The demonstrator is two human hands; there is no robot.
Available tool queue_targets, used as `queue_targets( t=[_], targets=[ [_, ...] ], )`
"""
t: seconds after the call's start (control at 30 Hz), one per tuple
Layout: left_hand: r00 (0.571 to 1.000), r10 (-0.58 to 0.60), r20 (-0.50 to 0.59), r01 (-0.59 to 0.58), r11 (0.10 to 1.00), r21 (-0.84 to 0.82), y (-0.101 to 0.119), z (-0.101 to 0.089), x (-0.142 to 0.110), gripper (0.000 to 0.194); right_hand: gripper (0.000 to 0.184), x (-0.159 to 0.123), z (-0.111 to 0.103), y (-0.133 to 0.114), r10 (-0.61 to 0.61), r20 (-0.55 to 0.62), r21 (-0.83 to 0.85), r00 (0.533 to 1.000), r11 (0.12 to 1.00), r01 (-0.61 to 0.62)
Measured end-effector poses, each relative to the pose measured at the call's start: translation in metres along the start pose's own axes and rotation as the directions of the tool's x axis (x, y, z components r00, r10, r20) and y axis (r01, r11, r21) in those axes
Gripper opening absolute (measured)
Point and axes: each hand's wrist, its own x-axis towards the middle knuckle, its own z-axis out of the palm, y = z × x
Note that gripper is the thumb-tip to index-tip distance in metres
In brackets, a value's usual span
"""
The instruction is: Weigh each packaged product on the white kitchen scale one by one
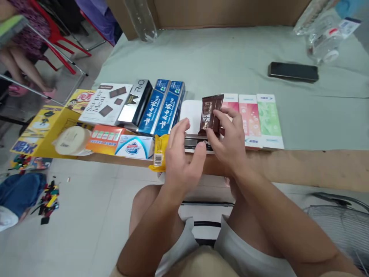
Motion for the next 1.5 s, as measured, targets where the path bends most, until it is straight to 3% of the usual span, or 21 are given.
queue_targets(
  t=[0.1, 0.23, 0.37, 0.47, 0.63, 0.9, 1.07, 1.2, 1.37, 1.5],
  targets=[
    [0.996, 0.064, -0.057, -0.062, 0.998, 0.031, 0.001, -0.019, -0.004, 0.051, 0.050, 0.002, 0.011, -0.016, 0.014, 0.121, -0.183, 0.992, 0.983, 0.008],
    [0.985, 0.143, -0.094, -0.139, 0.989, 0.051, 0.004, -0.029, -0.004, 0.047, 0.050, 0.006, 0.017, -0.041, 0.044, 0.225, -0.394, 0.973, 0.918, 0.050],
    [0.982, 0.161, -0.095, -0.156, 0.986, 0.054, 0.006, -0.031, -0.004, 0.045, 0.045, 0.013, 0.033, -0.054, 0.017, 0.400, -0.401, 0.916, 0.902, 0.158],
    [0.985, 0.152, -0.085, -0.146, 0.987, 0.068, 0.005, -0.033, -0.004, 0.042, 0.042, 0.018, 0.042, -0.052, 0.035, 0.457, -0.402, 0.889, 0.900, 0.172],
    [0.988, 0.122, -0.093, -0.116, 0.991, 0.068, 0.006, -0.034, -0.002, 0.034, 0.038, 0.018, 0.038, -0.046, 0.027, 0.449, -0.436, 0.893, 0.879, 0.192],
    [0.993, 0.105, -0.056, -0.100, 0.991, 0.086, 0.008, -0.031, -0.002, 0.027, 0.039, 0.013, 0.010, -0.027, 0.051, 0.429, -0.508, 0.902, 0.839, 0.194],
    [0.995, 0.081, -0.054, -0.076, 0.994, 0.079, 0.006, -0.028, -0.001, 0.028, 0.038, 0.006, -0.011, -0.003, 0.046, 0.343, -0.503, 0.938, 0.852, 0.142],
    [0.995, 0.087, -0.049, -0.084, 0.994, 0.067, 0.006, -0.026, 0.000, 0.029, 0.042, 0.002, -0.019, 0.013, 0.004, 0.279, -0.404, 0.960, 0.908, 0.114],
    [0.994, 0.088, -0.072, -0.083, 0.995, 0.058, 0.004, -0.030, 0.002, 0.025, 0.042, 0.006, -0.013, 0.007, -0.024, 0.255, -0.281, 0.967, 0.955, 0.098],
    [0.991, 0.080, -0.110, -0.077, 0.997, 0.027, 0.002, -0.037, 0.004, 0.023, 0.044, 0.011, 0.017, -0.020, -0.058, 0.256, -0.211, 0.965, 0.971, 0.115]
  ],
)
